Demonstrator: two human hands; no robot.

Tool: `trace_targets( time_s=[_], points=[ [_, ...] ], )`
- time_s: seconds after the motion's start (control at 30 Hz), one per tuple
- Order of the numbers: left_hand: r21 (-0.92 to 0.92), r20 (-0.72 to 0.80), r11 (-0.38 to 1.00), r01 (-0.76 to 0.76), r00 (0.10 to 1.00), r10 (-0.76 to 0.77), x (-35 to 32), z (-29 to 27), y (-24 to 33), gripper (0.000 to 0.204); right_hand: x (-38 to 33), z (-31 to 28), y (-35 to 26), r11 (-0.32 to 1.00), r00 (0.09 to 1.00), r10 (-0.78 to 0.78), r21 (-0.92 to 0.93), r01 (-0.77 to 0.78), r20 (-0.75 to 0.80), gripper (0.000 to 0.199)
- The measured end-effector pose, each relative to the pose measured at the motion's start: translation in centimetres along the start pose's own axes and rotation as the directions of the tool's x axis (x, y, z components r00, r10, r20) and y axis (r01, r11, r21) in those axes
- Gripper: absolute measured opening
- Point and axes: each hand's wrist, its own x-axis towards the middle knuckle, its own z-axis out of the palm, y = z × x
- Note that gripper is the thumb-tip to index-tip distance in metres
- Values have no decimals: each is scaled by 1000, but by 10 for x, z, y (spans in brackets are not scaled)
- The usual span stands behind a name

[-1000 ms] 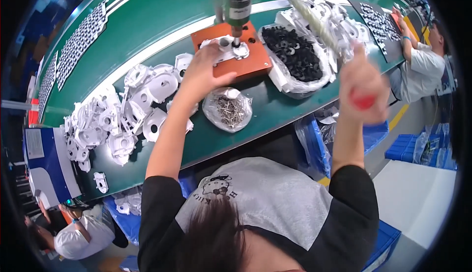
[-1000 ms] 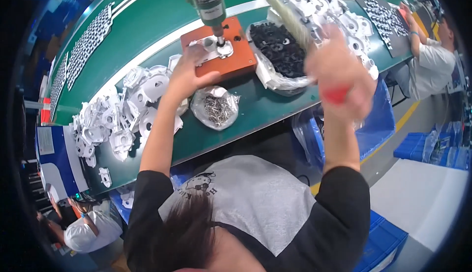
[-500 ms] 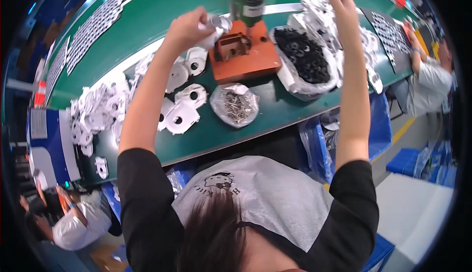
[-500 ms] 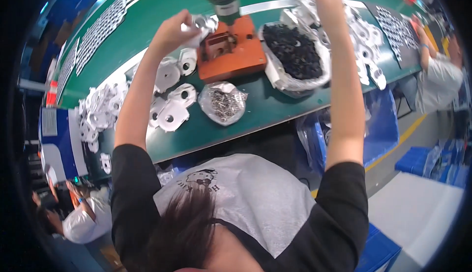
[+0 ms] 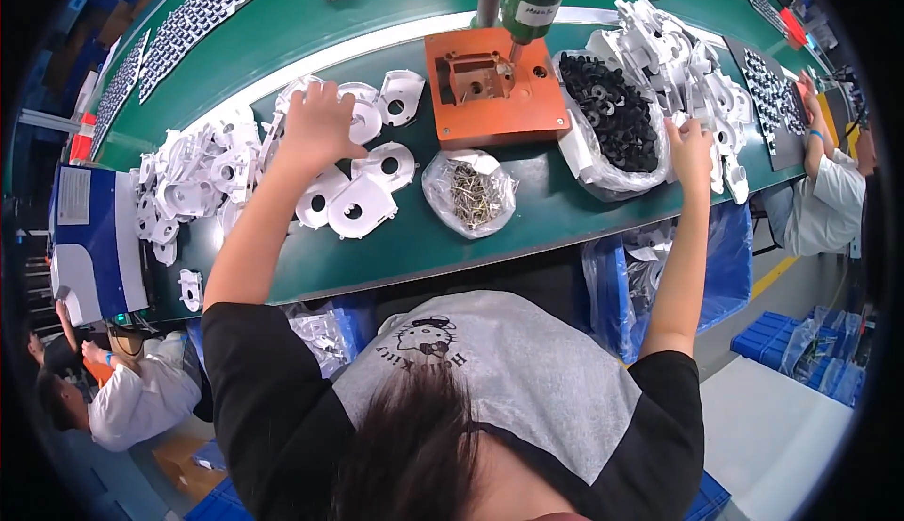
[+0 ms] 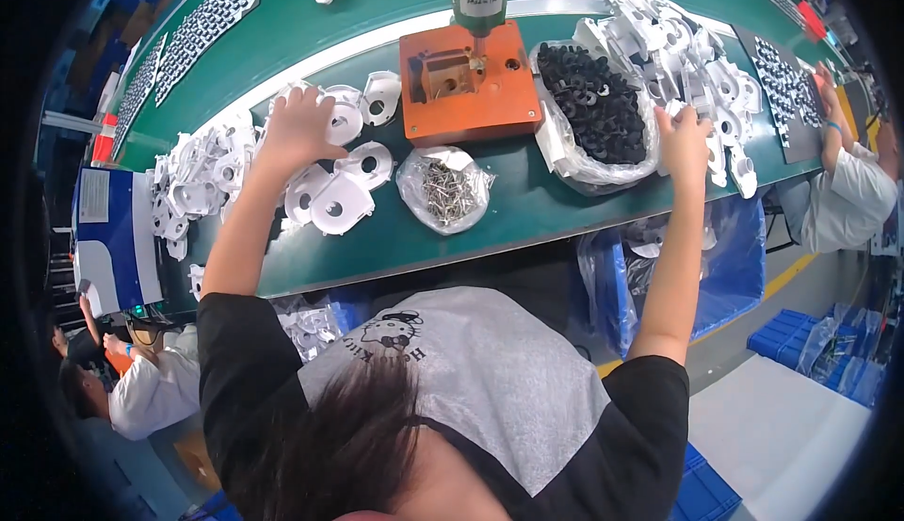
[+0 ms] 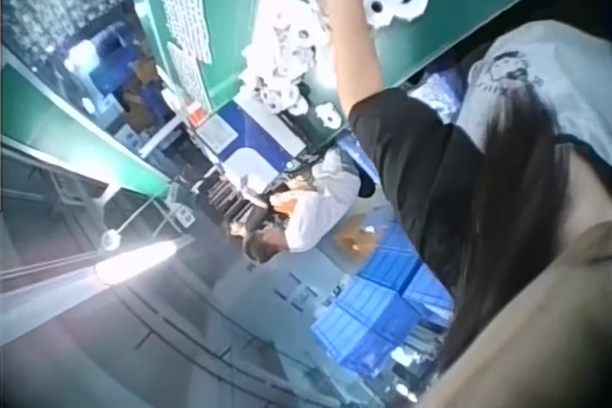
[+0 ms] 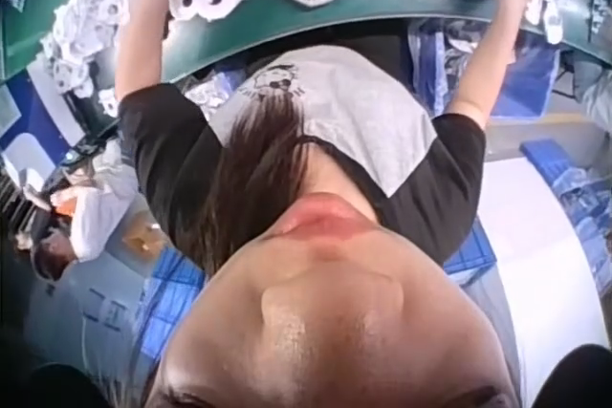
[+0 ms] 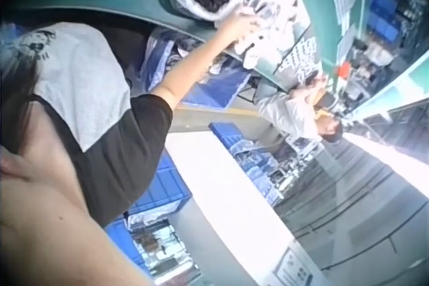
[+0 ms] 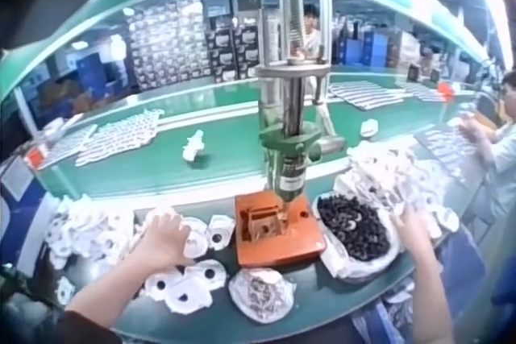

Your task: Using a manual press machine to assemble white and black plastic components on an electronics assembly line.

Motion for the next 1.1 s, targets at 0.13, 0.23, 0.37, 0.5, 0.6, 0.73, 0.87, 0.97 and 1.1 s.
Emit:
trace_targets(
  time_s=[0.13,0.23,0.37,0.5,0.6,0.73,0.87,0.97,1.1],
  points=[
    [105,-86,994,-42,995,51,-3,15,-3,65,24,10,26,994,995,-63,90,56,73,40],
    [-221,-233,975,-30,972,-23,-7,-1,-3,71,25,9,30,982,996,-87,168,87,-2,35],
    [-977,84,192,94,995,-57,-12,-28,12,75,24,5,42,828,997,62,560,-28,-42,28],
    [-962,-65,-271,-45,996,65,-21,-31,48,86,-8,-37,-13,695,928,102,693,191,-358,28],
    [-904,30,-422,74,993,110,-28,-33,74,75,-36,-61,-54,474,918,-44,801,366,-394,28],
    [-820,39,-569,57,998,44,-19,-34,112,45,-107,-81,-121,393,921,-185,833,389,-343,26],
    [-827,-118,-522,-207,973,-198,-13,-40,153,21,-150,-67,-155,288,805,-360,765,576,-471,33],
    [-778,-259,-546,-311,950,-172,-24,-39,166,25,-153,-48,-166,297,769,-352,715,633,-534,32],
    [-814,-331,-410,-412,908,-255,-35,-27,172,25,-153,-46,-169,281,804,-383,772,570,-455,30]
  ],
)
